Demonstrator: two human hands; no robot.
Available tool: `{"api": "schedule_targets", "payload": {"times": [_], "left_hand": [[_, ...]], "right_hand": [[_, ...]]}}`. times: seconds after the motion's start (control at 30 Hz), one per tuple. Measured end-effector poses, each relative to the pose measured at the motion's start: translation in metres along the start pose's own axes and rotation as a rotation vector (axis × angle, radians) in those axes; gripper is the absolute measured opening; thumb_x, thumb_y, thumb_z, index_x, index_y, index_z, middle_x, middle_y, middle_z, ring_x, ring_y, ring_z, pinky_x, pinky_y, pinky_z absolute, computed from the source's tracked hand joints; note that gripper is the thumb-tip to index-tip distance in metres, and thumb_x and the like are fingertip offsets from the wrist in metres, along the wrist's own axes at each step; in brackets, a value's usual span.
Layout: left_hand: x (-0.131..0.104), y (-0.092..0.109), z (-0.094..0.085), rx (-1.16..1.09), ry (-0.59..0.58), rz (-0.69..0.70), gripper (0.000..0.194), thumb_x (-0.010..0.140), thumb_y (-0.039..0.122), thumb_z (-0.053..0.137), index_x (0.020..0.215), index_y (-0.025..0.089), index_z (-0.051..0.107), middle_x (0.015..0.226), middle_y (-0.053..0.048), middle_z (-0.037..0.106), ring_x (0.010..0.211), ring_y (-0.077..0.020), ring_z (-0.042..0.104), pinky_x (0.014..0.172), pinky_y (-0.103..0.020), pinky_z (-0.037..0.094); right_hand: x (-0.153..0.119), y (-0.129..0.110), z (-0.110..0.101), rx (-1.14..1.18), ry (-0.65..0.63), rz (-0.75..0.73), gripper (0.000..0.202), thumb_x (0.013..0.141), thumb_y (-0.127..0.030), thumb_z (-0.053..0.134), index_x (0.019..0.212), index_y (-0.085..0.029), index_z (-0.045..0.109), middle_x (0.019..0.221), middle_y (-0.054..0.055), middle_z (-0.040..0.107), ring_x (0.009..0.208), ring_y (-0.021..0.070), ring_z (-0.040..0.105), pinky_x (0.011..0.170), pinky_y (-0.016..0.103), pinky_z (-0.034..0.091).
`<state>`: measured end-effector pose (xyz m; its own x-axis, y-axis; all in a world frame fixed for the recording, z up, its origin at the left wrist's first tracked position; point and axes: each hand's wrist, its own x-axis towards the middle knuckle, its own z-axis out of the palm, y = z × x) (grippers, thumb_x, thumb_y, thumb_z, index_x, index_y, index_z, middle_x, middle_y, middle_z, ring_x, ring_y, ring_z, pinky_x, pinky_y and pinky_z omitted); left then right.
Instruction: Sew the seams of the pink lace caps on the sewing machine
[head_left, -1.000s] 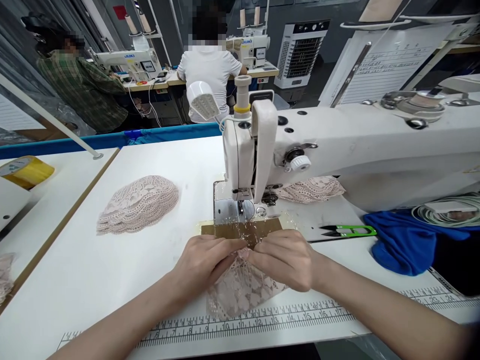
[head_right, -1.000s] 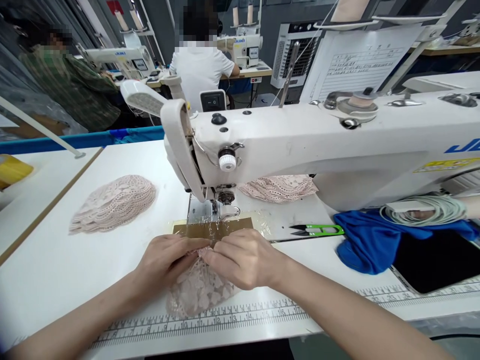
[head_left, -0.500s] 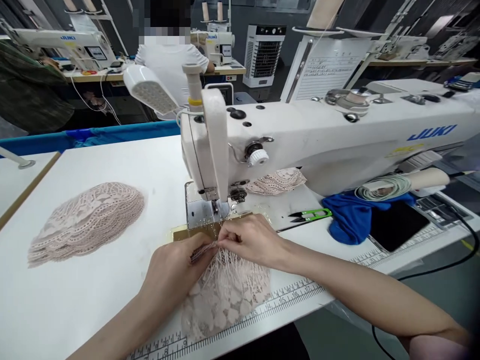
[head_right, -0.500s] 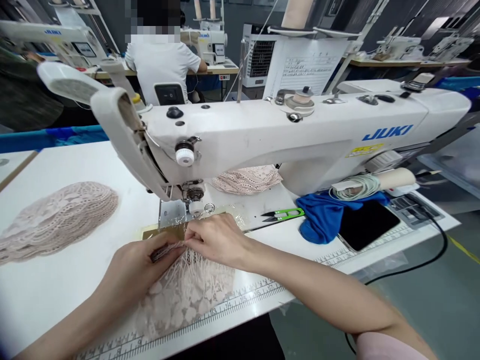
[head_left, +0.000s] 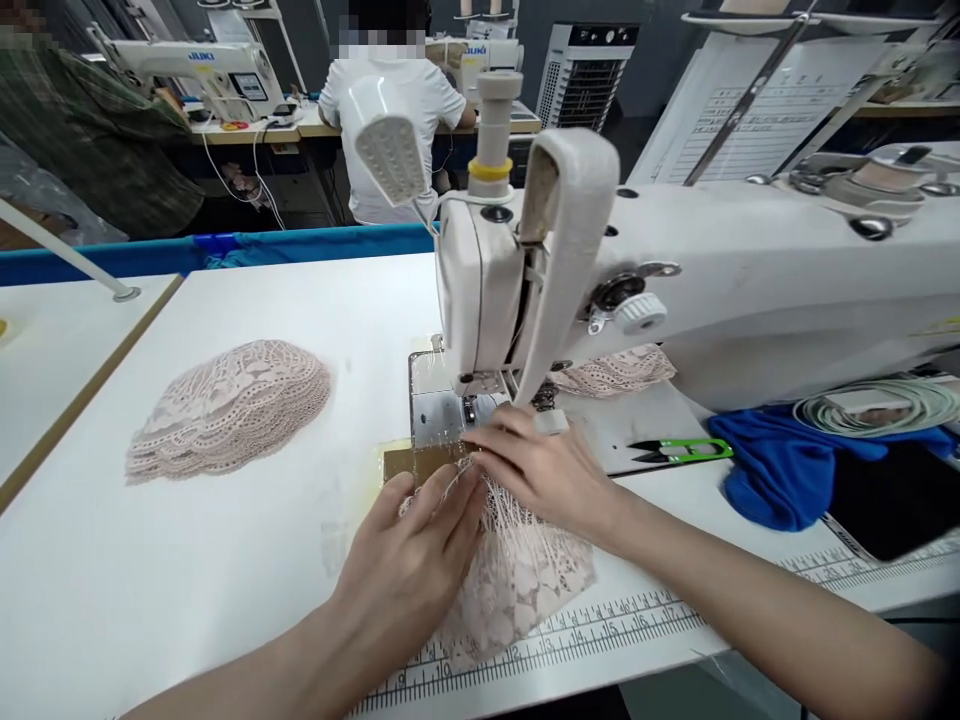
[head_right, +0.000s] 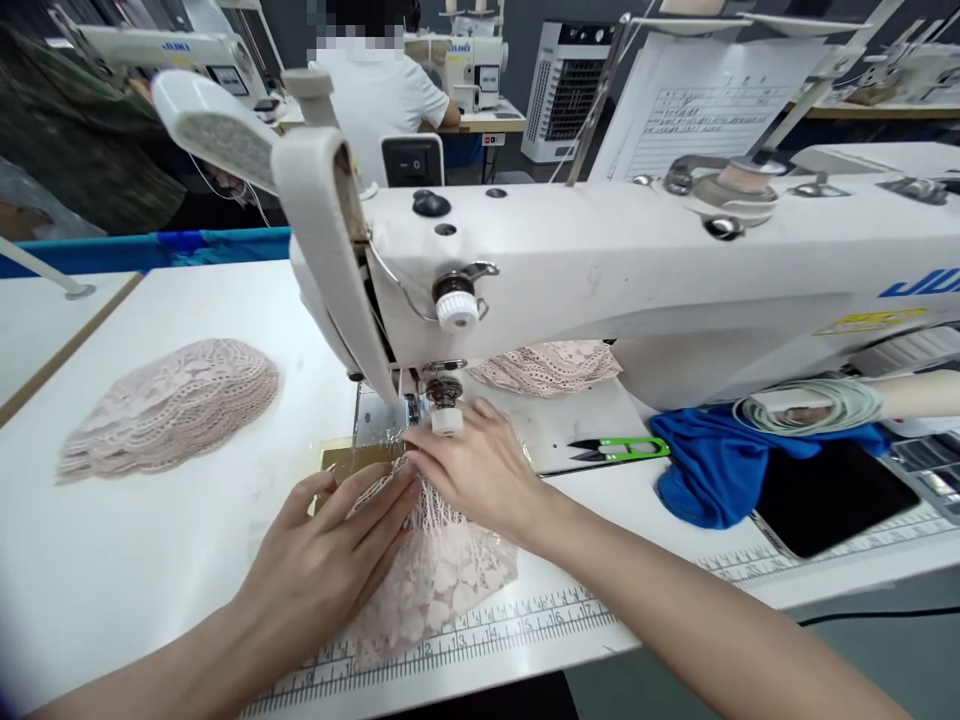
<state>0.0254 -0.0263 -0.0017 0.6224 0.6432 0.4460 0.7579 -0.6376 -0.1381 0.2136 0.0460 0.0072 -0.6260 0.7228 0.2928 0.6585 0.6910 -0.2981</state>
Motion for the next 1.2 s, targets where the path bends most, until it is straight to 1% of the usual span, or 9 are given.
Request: {"api": "schedule_targets", "payload": {"times": [0.1,0.17,0.27,0.33,0.53,0.63,0.8,1.0,1.2], "left_hand": [[0.003,-0.001,0.001,-0.062,0.037,-0.02,0.023,0.096,0.019,0.046,0.102,0.013,0.068,0.098,-0.006,0.074,0.111,-0.0235,0.057,0.086,-0.04,0.036],[0.006,-0.004,0.003,-0.087,0.05,-0.039,0.023,0.096,0.019,0.047,0.099,0.014,0.068,0.098,-0.005,0.074,0.109,-0.0234,0.059,0.086,-0.04,0.036],[0.012,-0.011,0.005,-0.106,0.039,-0.066,0.024,0.097,0.022,0.048,0.112,0.016,0.066,0.116,-0.004,0.07,0.107,-0.0214,0.06,0.085,-0.039,0.036],[0.016,-0.017,0.006,-0.113,0.029,-0.072,0.026,0.097,0.023,0.048,0.117,0.017,0.064,0.122,-0.002,0.067,0.107,-0.0206,0.06,0.084,-0.039,0.035],[0.019,-0.023,0.005,-0.064,0.021,-0.062,0.03,0.097,0.022,0.048,0.124,0.017,0.06,0.122,-0.003,0.067,0.109,-0.0212,0.06,0.084,-0.039,0.034],[0.017,-0.021,0.004,-0.039,0.018,-0.076,0.03,0.097,0.022,0.048,0.124,0.017,0.059,0.124,-0.004,0.066,0.109,-0.0215,0.06,0.084,-0.039,0.034],[0.02,-0.019,0.003,-0.024,-0.026,-0.098,0.03,0.097,0.022,0.046,0.124,0.018,0.06,0.124,-0.005,0.066,0.111,-0.0223,0.059,0.084,-0.04,0.035],[0.023,-0.019,0.007,0.016,-0.03,-0.107,0.03,0.096,0.025,0.049,0.123,0.017,0.061,0.123,-0.007,0.067,0.112,-0.023,0.058,0.085,-0.04,0.035],[0.023,-0.02,0.008,0.021,-0.021,-0.11,0.029,0.098,0.025,0.045,0.121,0.017,0.062,0.12,-0.006,0.068,0.111,-0.0213,0.058,0.086,-0.039,0.034]], "right_hand": [[0.001,-0.004,-0.002,-0.061,-0.049,-0.126,0.037,0.1,-0.037,0.04,0.131,-0.026,0.056,0.105,0.007,0.065,0.079,0.0167,0.059,0.075,0.033,0.041],[-0.001,-0.004,-0.005,-0.081,-0.01,-0.157,0.041,0.101,-0.04,0.037,0.135,-0.023,0.053,0.101,0.007,0.066,0.079,0.0172,0.059,0.076,0.034,0.041],[-0.006,0.0,-0.007,-0.138,0.102,-0.138,0.036,0.101,-0.033,0.038,0.12,-0.018,0.064,0.085,0.005,0.069,0.079,0.0175,0.06,0.078,0.034,0.039],[-0.009,0.002,-0.006,-0.222,0.119,-0.125,0.031,0.099,-0.027,0.042,0.113,-0.016,0.068,0.081,0.005,0.07,0.078,0.0174,0.061,0.078,0.035,0.038],[-0.011,-0.001,-0.002,-0.444,0.073,-0.131,0.031,0.098,-0.026,0.046,0.109,-0.011,0.07,0.086,0.009,0.072,0.083,0.0214,0.061,0.074,0.037,0.037],[-0.009,-0.002,-0.002,-0.454,0.054,-0.123,0.029,0.098,-0.026,0.046,0.105,-0.012,0.071,0.089,0.01,0.072,0.082,0.0211,0.061,0.074,0.037,0.037],[-0.007,0.0,-0.004,-0.427,-0.036,-0.07,0.033,0.099,-0.027,0.043,0.097,-0.015,0.074,0.088,0.011,0.071,0.087,0.0227,0.06,0.078,0.039,0.038],[-0.006,0.004,0.0,-0.439,-0.034,-0.073,0.034,0.1,-0.028,0.041,0.102,-0.015,0.073,0.088,0.011,0.071,0.092,0.0232,0.059,0.08,0.039,0.038],[-0.004,0.005,-0.001,-0.459,-0.039,-0.069,0.035,0.1,-0.028,0.04,0.105,-0.015,0.072,0.091,0.012,0.071,0.092,0.0238,0.059,0.079,0.039,0.038]]}}
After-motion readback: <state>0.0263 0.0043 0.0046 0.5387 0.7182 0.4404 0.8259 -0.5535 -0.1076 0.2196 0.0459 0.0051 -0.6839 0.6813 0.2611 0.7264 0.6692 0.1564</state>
